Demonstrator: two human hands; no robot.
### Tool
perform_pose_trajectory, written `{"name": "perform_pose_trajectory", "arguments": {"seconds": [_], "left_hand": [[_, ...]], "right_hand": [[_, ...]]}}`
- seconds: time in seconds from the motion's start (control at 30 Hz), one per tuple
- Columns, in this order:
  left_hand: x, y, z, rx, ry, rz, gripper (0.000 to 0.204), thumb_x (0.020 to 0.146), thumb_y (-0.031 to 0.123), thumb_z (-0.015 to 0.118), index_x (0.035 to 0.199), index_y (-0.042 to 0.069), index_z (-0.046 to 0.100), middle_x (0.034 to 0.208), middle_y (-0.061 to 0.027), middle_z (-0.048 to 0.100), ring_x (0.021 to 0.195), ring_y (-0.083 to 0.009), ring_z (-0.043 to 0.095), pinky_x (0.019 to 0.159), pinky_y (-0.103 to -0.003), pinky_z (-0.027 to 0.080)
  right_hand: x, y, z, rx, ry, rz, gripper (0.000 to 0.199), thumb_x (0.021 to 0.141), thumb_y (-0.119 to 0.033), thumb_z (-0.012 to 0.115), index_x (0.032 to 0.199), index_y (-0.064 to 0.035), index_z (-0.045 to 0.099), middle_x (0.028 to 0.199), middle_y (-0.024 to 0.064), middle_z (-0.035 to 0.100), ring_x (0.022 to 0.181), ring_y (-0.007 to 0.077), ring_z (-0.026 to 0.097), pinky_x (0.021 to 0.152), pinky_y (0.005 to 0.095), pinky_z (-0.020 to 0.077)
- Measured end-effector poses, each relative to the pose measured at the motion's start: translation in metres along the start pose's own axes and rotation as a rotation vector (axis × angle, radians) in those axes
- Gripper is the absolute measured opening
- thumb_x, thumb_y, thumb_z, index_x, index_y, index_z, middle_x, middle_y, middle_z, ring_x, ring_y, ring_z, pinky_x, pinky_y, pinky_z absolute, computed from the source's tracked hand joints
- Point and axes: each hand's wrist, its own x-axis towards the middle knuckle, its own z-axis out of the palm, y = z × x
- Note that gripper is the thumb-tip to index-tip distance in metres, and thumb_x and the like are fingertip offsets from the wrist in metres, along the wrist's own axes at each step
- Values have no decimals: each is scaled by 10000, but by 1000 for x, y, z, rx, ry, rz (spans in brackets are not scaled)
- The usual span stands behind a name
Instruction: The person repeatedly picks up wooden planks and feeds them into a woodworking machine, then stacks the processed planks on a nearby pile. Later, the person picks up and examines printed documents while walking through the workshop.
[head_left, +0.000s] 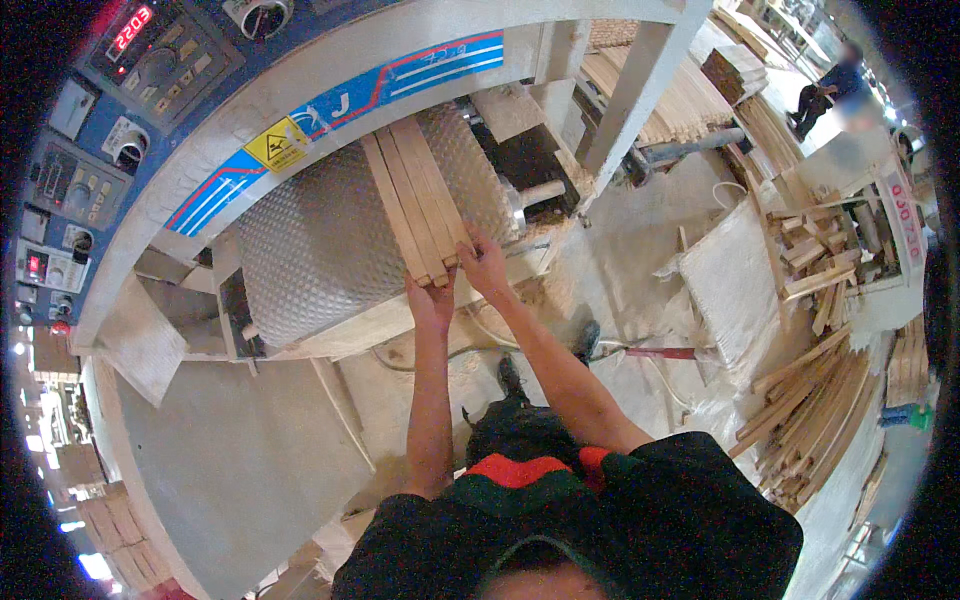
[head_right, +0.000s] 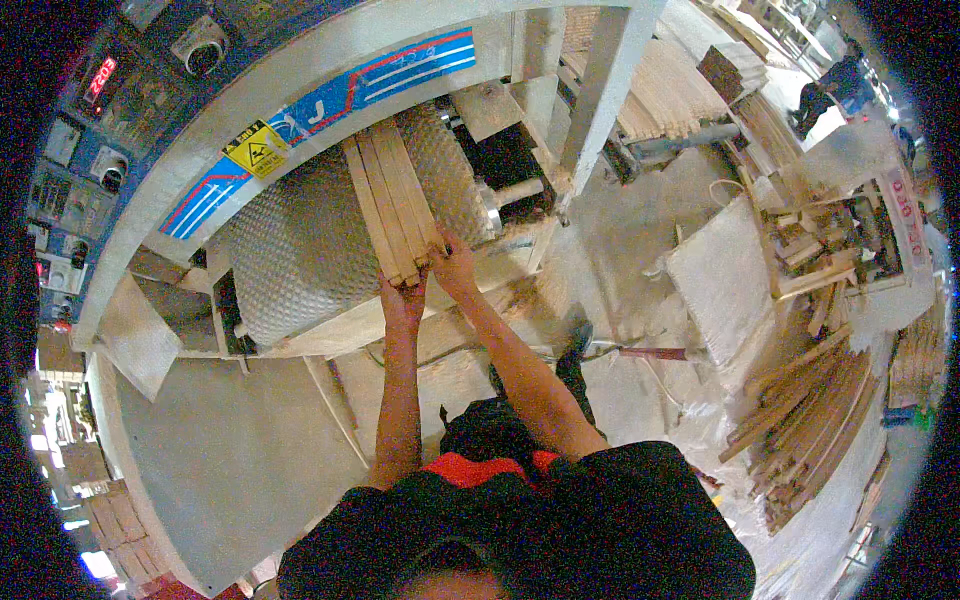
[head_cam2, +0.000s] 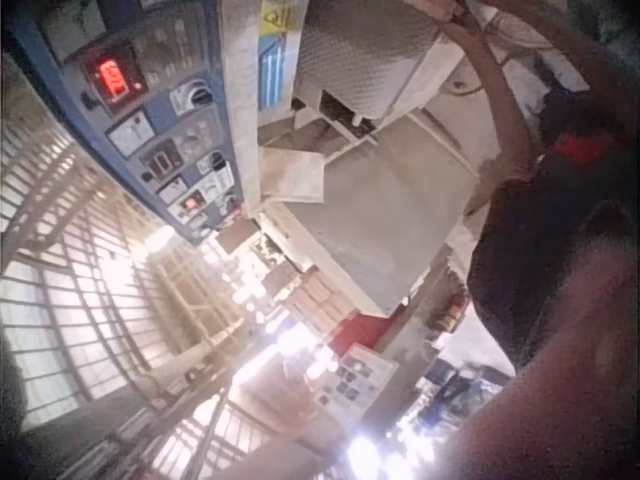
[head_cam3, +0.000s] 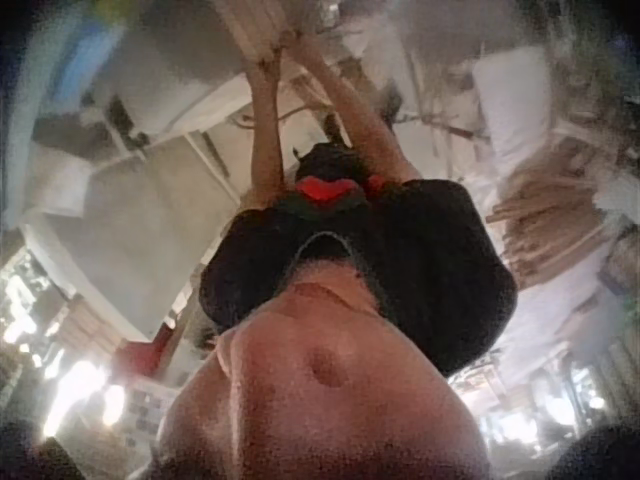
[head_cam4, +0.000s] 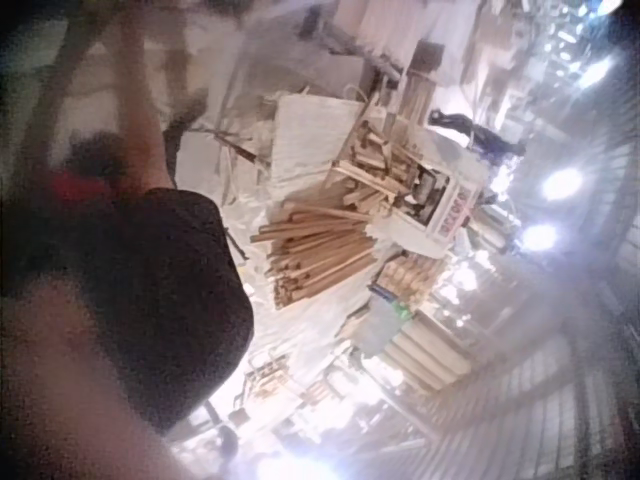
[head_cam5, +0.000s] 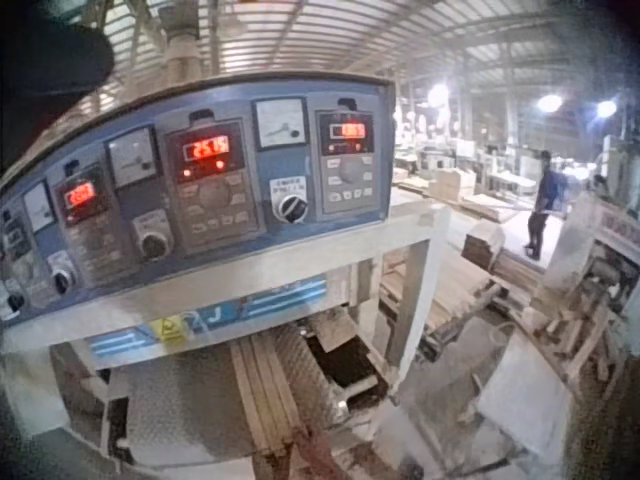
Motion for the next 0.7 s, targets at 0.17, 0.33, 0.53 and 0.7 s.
{"name": "perform_pose_trajectory", "arguments": {"seconds": [0.17,0.33,0.53,0.7], "left_hand": [[20,-1,-10,-61,-11,-14,369,957,336,349,1193,70,445,1164,-109,528,1055,-260,535,890,-416,487],[49,4,-43,-181,-73,-36,459,908,385,408,1231,59,432,1213,-131,507,1085,-297,508,949,-472,429],[28,-5,-37,-388,-18,-215,625,857,423,489,1284,-17,369,1304,-204,420,1234,-348,393,1038,-508,320],[12,-37,-51,-262,69,-295,487,845,382,559,1135,-3,490,1218,-157,507,1132,-317,486,971,-463,395]], "right_hand": [[8,-8,-1,-95,-46,11,446,824,-168,608,1242,-58,498,889,85,648,786,137,603,639,296,489],[17,5,8,103,-83,6,469,808,-245,632,1236,-100,507,941,116,642,773,161,608,631,310,494],[-4,-35,-54,-142,-140,226,407,788,-319,647,1114,-84,582,768,101,635,678,207,605,616,350,485],[-21,15,-144,-306,-153,59,297,786,-320,645,930,-60,645,721,120,616,672,230,601,612,347,481]]}}
